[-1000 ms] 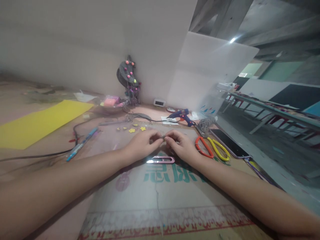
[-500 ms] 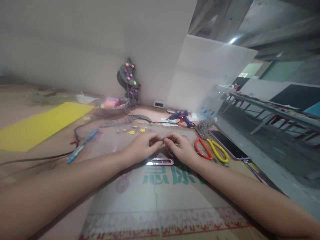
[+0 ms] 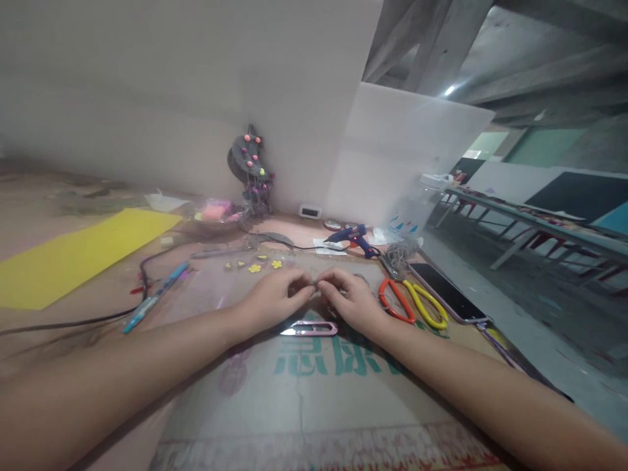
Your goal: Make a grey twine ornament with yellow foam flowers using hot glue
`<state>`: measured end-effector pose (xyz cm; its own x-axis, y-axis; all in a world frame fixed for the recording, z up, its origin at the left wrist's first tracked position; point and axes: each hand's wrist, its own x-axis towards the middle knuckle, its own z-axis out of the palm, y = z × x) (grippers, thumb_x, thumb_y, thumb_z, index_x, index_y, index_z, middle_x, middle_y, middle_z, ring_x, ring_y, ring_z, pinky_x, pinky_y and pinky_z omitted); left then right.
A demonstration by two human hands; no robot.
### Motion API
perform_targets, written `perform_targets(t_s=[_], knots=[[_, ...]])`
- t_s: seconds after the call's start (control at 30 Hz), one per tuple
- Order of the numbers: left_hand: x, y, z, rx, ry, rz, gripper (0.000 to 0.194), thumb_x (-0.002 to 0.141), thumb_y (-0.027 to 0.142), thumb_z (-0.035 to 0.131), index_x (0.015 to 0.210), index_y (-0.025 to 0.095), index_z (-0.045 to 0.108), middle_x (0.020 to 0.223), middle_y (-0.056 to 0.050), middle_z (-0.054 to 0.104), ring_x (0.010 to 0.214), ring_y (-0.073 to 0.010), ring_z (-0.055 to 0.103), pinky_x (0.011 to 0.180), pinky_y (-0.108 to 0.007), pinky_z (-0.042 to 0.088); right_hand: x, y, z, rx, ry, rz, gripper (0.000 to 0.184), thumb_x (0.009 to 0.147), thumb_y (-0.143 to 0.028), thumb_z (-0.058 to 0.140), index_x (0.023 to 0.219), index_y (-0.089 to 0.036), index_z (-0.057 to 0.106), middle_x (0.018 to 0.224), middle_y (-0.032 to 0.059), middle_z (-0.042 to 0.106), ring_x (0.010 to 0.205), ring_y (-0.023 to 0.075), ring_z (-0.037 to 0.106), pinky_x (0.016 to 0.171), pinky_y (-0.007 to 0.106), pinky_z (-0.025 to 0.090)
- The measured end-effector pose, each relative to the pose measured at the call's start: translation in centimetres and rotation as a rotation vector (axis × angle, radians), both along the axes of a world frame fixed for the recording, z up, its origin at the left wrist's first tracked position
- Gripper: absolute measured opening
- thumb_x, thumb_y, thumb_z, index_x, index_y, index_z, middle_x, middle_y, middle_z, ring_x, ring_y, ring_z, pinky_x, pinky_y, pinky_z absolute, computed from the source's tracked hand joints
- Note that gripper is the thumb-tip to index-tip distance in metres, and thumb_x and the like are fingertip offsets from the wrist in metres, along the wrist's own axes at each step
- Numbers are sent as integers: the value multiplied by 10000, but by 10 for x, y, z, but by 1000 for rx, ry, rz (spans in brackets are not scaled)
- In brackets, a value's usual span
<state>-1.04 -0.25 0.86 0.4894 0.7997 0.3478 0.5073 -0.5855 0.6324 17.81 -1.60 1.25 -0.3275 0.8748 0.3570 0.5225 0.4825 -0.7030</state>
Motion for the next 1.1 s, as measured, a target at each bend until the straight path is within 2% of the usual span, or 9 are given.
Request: perform_targets(t_s=[0.37,0.67,0.87,1.1], knots=[[0,-1,0,-2,-53,-11,244,899,338,470,795,168,611,775,-17,654,719,-158,573,634,-257,395,2,1,-1,-91,95,-1,220,896,-359,487,934,-171,595,608,-22,558,519,110,506,499,224,410],[1,-4,4,0,-60,16,231,884,330,481,794,168,619,775,-18,663,729,-163,593,650,-253,424,1,1,-3,-78,98,10,200,905,-346,483,882,-181,593,619,-28,547,520,100,490,515,220,409],[1,-2,3,28,-46,21,223,881,318,487,816,161,631,795,-27,665,747,-169,603,669,-261,434,2,2,-4,57,-24,13,170,897,-301,504,958,-187,615,763,8,645,641,125,570,610,241,442],[0,-3,2,25,-43,13,229,885,329,488,828,152,622,802,-32,649,763,-176,588,681,-273,423,3,4,-7,104,-60,18,206,900,-326,503,1003,-191,620,815,24,682,711,153,615,645,262,461]])
